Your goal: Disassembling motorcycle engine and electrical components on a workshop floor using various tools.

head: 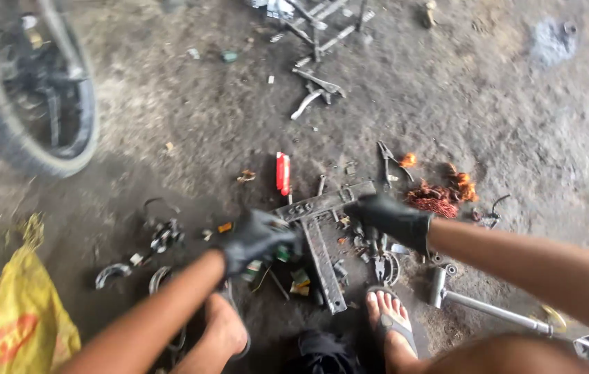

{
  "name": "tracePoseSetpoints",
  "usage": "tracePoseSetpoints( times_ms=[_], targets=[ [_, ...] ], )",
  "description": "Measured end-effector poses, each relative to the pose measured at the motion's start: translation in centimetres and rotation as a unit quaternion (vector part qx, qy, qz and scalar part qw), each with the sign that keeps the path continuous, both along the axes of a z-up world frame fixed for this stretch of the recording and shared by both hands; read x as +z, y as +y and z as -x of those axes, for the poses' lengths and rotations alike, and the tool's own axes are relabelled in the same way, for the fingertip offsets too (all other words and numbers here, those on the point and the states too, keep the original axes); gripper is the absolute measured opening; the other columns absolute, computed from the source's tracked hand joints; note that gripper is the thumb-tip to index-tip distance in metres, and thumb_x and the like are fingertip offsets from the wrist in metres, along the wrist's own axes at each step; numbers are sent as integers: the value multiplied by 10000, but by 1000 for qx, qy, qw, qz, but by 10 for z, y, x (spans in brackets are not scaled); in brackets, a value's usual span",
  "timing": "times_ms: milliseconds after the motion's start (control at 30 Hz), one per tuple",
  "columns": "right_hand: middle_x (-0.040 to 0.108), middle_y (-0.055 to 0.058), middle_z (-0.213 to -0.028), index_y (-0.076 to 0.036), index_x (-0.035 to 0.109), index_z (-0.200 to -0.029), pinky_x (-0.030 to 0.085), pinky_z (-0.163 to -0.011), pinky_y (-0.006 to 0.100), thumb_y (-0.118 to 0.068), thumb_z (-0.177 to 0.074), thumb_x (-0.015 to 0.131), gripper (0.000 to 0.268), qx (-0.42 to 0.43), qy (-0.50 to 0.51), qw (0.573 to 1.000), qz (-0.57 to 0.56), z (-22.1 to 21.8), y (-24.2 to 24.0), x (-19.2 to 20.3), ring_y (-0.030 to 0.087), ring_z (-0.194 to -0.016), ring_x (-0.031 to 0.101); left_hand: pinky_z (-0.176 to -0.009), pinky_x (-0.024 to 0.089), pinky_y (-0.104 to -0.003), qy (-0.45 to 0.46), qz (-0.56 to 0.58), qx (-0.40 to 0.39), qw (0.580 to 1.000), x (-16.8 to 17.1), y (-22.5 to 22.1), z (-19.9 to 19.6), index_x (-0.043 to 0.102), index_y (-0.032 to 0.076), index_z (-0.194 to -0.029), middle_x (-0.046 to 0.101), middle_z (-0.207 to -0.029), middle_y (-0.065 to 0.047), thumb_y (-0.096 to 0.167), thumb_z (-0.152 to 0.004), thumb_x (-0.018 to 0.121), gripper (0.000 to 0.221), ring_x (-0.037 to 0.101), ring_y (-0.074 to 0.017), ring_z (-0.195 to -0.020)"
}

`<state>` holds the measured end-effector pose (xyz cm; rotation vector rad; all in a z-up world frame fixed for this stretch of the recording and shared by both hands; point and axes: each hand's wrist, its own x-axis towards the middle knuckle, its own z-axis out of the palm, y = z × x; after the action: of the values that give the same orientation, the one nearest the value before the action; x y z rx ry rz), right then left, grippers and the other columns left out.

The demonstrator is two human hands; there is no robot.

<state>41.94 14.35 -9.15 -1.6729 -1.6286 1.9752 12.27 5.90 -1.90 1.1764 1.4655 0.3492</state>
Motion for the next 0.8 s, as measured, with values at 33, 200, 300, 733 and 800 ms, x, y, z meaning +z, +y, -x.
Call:
tracePoseSetpoints(
  times_ms=[33, 200, 300, 733, 800],
  targets=[
    [618, 85, -606, -50, 684, -841, 485, -463, 376, -389, -980, 625, 372, -13, -28, 999, 27, -21, -3, -25, 183, -482, 593, -472, 487, -243, -39, 35, 20, 998, -32, 7, -21, 803, 93, -893, 749, -736, -3, 279, -806, 818, 206, 620, -48, -542],
    [737, 54, -704, -70, 773, -874, 517, -536, 363, -373, -937, 668, 326, -24, -116, 991, 57, -70, -30, -214, 177, -550, 660, -636, 581, -287, -53, -10, 5, 999, -211, 30, -98, 809, 11, -891, 806, -844, -45, 245, -764, 870, 273, 690, -82, -662],
    [762, 89, -751, -23, 780, -899, 554, -593, 359, -395, -938, 678, 387, -21, -72, 997, 34, -61, -61, -276, 173, -610, 696, -679, 602, -340, 21, 87, 40, 995, -185, 34, -135, 794, -22, -906, 795, -838, -99, 251, -785, 834, 301, 724, -144, -679],
    [811, 88, -941, -106, 756, -1207, 599, -694, 324, -349, -992, 627, 349, -154, -57, 984, 67, -84, -45, -161, 148, -733, 733, -781, 574, -288, -7, 33, 23, 999, -227, 31, -119, 776, 114, -1125, 797, -964, -54, 285, -1022, 625, 251, 678, -127, -783],
    [811, 83, -942, -96, 741, -1210, 594, -688, 345, -328, -993, 607, 345, -151, -49, 985, 65, -100, -50, -179, 156, -730, 733, -792, 586, -267, -52, 27, 45, 997, -211, 34, -110, 766, 132, -1133, 798, -986, -49, 257, -1019, 606, 233, 697, -106, -808]
  ],
)
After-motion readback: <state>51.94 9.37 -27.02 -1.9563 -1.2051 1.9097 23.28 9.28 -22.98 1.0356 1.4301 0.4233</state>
